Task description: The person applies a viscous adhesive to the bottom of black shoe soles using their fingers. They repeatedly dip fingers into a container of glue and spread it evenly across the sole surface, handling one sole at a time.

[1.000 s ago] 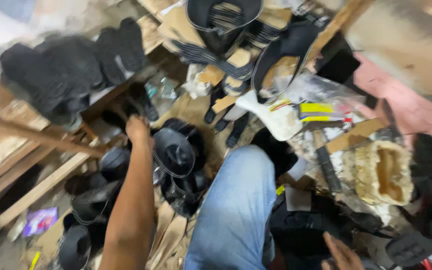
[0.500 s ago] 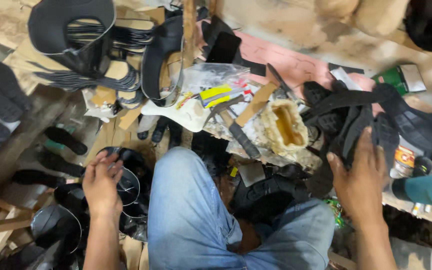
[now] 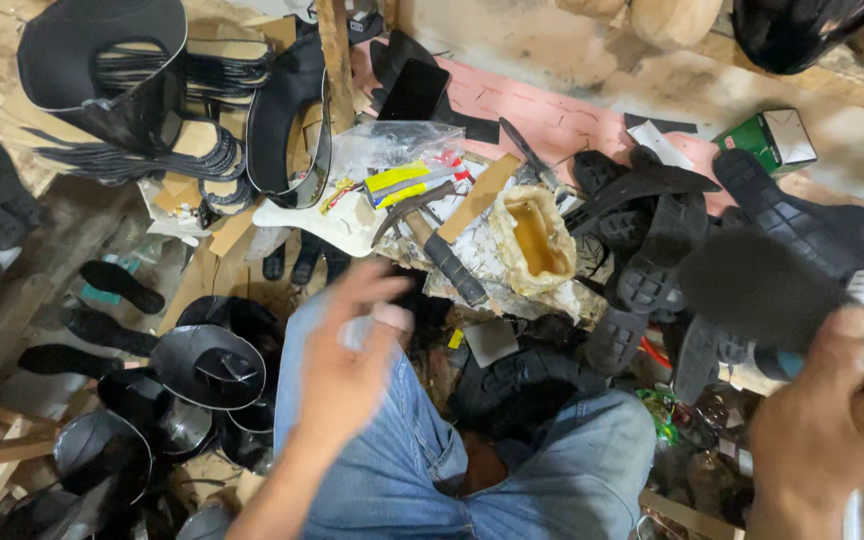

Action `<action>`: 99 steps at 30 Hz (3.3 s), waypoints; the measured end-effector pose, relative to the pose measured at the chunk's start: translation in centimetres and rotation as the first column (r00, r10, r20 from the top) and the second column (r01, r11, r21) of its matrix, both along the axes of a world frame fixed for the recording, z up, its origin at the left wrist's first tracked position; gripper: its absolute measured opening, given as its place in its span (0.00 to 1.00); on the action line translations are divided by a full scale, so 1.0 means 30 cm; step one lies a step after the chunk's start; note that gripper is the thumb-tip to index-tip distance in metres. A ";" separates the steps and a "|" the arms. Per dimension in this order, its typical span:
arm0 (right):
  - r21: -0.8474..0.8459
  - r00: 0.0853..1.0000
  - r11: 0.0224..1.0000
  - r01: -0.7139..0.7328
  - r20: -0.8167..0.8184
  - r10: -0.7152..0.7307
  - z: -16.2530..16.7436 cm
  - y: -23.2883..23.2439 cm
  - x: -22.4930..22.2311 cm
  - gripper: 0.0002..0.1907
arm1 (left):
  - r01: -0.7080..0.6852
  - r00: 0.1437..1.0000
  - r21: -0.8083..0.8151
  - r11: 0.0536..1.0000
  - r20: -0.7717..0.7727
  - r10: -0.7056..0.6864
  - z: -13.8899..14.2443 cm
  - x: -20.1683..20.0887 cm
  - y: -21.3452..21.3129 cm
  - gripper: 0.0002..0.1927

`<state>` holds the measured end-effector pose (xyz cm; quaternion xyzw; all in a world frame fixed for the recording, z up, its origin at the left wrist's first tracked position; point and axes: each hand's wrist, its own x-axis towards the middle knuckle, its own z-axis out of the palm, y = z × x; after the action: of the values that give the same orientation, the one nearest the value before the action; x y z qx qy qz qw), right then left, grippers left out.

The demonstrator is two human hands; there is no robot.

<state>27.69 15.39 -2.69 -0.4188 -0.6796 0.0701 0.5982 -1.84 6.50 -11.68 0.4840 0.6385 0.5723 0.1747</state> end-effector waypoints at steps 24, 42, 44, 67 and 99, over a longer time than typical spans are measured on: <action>-0.311 0.361 0.939 -0.149 0.867 0.345 -0.294 0.393 -0.284 0.20 | 0.359 0.472 -0.202 0.911 0.882 0.009 -0.077 0.013 -0.178 0.18; -0.378 0.593 0.776 -0.504 0.501 0.630 -0.107 0.021 -0.206 0.31 | 0.492 0.677 -0.006 0.871 0.631 -0.378 0.125 0.076 0.021 0.18; -0.226 0.618 0.840 -0.493 0.588 0.521 -0.114 -0.005 -0.198 0.29 | 0.489 0.684 0.003 0.872 0.619 -0.386 0.134 0.092 0.018 0.18; -0.017 0.770 0.922 -0.388 0.544 0.334 -0.115 0.017 -0.192 0.34 | 0.493 0.524 -0.020 0.870 0.805 -0.279 0.208 0.119 0.090 0.32; 0.125 0.863 0.973 -0.194 0.493 0.108 -0.103 0.003 -0.188 0.41 | 0.011 0.853 0.215 0.976 0.508 -0.122 0.274 0.110 0.085 0.39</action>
<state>22.06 15.48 -5.77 -0.3156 -0.8414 -0.0482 0.4360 1.46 9.04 -3.46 0.3494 0.4884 0.7374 0.3092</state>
